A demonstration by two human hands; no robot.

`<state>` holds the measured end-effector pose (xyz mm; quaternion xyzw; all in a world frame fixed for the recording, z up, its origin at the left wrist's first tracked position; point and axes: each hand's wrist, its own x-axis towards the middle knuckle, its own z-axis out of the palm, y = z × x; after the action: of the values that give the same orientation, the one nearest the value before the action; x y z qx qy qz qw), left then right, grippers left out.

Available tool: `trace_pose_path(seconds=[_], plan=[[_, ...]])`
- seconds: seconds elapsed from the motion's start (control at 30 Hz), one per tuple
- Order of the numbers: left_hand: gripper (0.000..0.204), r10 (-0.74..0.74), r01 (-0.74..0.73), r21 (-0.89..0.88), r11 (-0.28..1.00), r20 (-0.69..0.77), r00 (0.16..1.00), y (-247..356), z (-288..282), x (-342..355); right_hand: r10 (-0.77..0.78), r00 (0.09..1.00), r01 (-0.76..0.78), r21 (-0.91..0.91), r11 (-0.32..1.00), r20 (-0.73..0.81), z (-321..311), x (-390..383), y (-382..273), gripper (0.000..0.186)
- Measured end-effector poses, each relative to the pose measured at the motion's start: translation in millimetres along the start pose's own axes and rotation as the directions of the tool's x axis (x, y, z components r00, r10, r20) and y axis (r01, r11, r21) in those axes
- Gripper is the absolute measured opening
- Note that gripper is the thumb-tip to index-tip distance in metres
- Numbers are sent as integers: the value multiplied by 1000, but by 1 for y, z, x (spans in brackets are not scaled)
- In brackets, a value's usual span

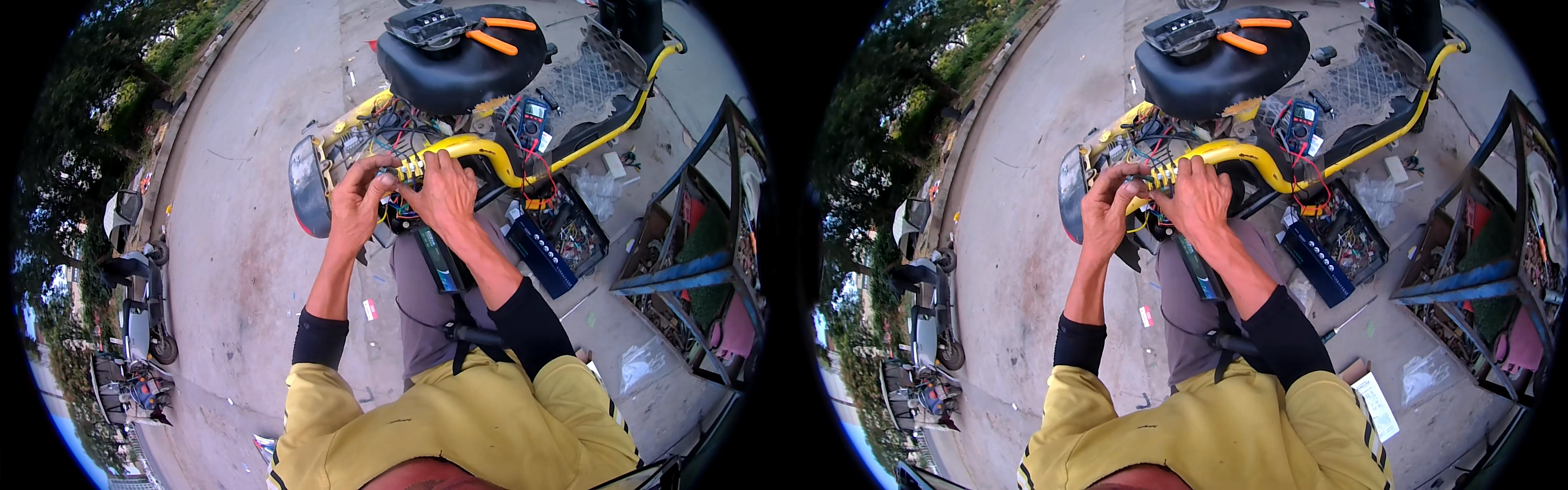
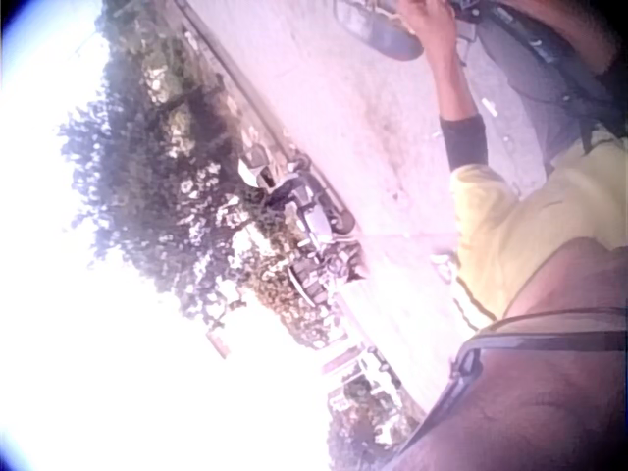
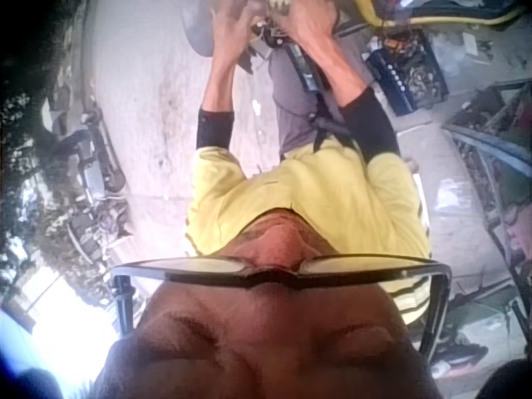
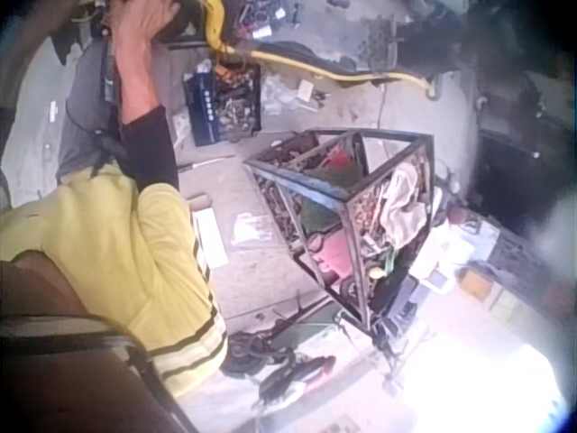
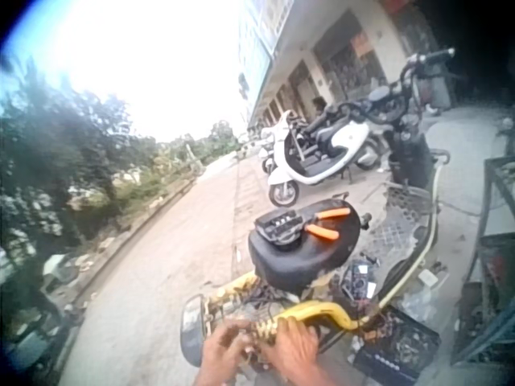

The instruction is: The person works on the exposed wiring of a yellow scooter, using a multimeter to test connections and manipulating wires with both hands. The person repeatedly probes and adjusts the wiring harness near the scooter's seat area.

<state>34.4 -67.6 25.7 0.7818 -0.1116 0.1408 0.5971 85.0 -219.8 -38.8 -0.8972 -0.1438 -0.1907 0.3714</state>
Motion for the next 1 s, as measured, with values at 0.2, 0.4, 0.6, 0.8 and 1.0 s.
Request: trace_pose_path(seconds=[0.2, 0.4, 0.6, 0.8, 1.0], plan=[[34, 8, -7, -13, 1000, 32, 999, -8, -11, 3, 37, 999, -37, -24, 999, 13, 4, 0, -10, 61], [40, -37, 46, -238, 970, 42, 998, -19, -16, 15, 29, 999, -29, -25, 999, -26, 9, -1, -10, 63], [42, -98, 100, -269, 958, 21, 995, -24, -11, 21, 29, 1000, -29, -10, 1000, -1, 8, 0, -9, 63], [42, 34, -91, -255, 963, -222, 975, -16, 9, 11, 11, 1000, -11, 29, 1000, -4, 3, -1, -3, 59], [42, -2, -45, -254, 966, -184, 983, -21, 14, 14, 15, 1000, -15, 31, 999, 11, 1, -1, -5, 55]])
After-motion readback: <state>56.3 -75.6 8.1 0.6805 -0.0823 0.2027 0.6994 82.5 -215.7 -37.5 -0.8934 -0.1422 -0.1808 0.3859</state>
